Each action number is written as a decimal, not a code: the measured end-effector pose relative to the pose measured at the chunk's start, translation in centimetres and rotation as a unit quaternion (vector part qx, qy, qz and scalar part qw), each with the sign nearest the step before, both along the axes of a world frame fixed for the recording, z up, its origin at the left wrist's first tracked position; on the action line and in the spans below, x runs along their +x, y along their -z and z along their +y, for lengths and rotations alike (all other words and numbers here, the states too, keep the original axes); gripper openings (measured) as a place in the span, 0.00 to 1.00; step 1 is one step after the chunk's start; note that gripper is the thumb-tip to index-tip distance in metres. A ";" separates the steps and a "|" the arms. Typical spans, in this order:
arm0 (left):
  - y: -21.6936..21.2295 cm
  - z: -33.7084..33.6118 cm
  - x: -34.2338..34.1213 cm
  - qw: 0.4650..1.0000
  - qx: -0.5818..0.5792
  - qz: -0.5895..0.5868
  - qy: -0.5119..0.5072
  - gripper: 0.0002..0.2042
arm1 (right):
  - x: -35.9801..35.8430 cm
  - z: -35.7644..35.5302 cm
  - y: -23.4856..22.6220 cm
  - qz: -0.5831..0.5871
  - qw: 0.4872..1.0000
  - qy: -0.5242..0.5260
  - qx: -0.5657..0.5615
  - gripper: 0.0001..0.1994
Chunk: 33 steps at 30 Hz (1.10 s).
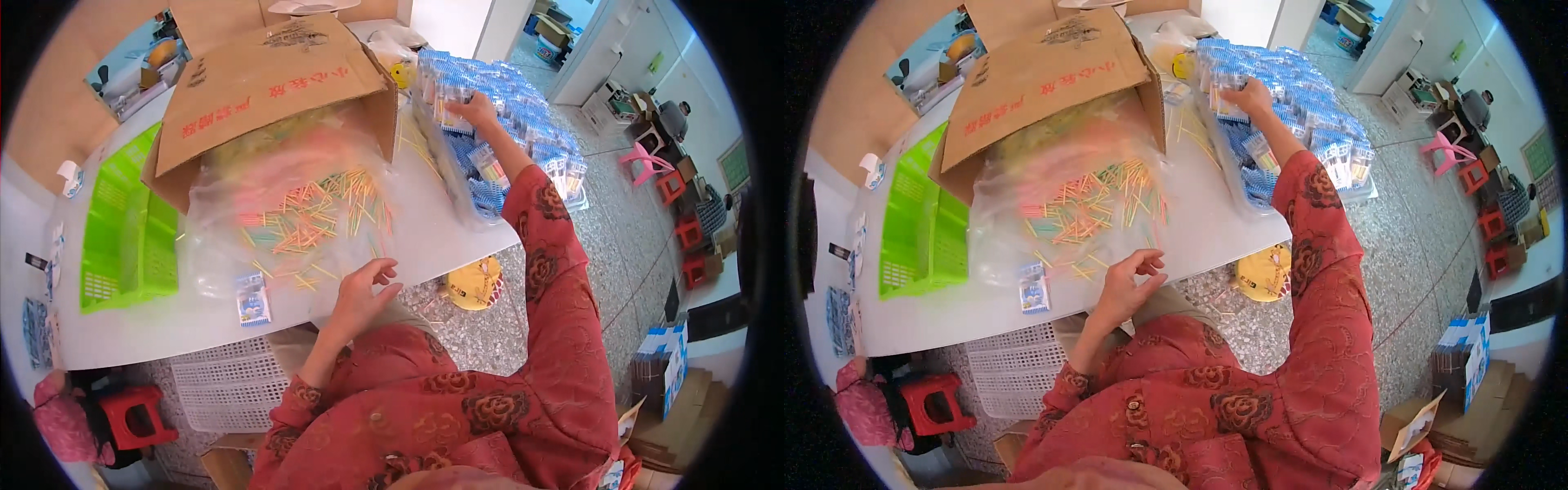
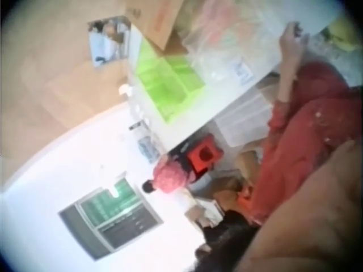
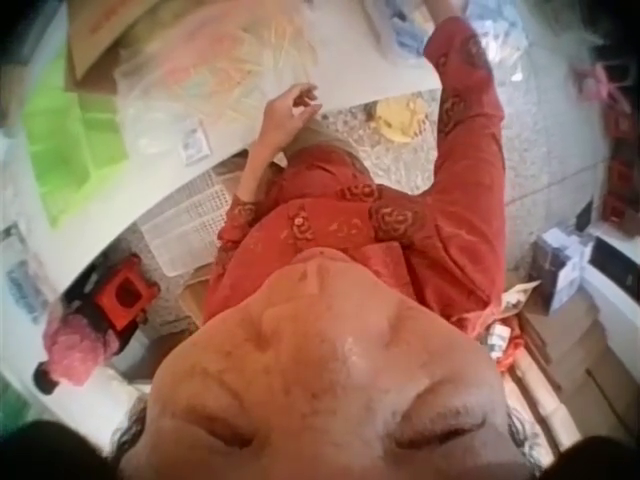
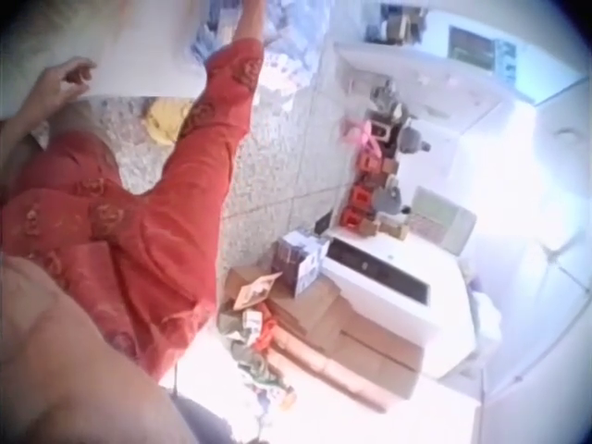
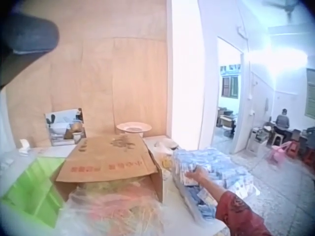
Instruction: Manually filling small blue and white packets with wooden sticks and organizing them.
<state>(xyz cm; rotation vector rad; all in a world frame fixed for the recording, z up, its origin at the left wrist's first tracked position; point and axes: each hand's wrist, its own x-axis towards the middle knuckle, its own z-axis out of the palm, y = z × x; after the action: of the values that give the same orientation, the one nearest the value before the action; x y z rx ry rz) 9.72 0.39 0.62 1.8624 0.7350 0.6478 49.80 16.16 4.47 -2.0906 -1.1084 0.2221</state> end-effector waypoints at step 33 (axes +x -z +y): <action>2.9 -1.8 0.4 0.999 -0.019 0.026 0.040 0.16 | -5.2 -5.1 0.1 -0.477 0.853 -0.210 0.014 0.10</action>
<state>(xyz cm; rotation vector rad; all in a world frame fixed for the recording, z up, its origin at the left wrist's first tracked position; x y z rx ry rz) 10.09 -1.39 -2.27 1.8695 0.6978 0.5334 44.62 11.10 4.41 -1.8910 -2.1213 -0.7168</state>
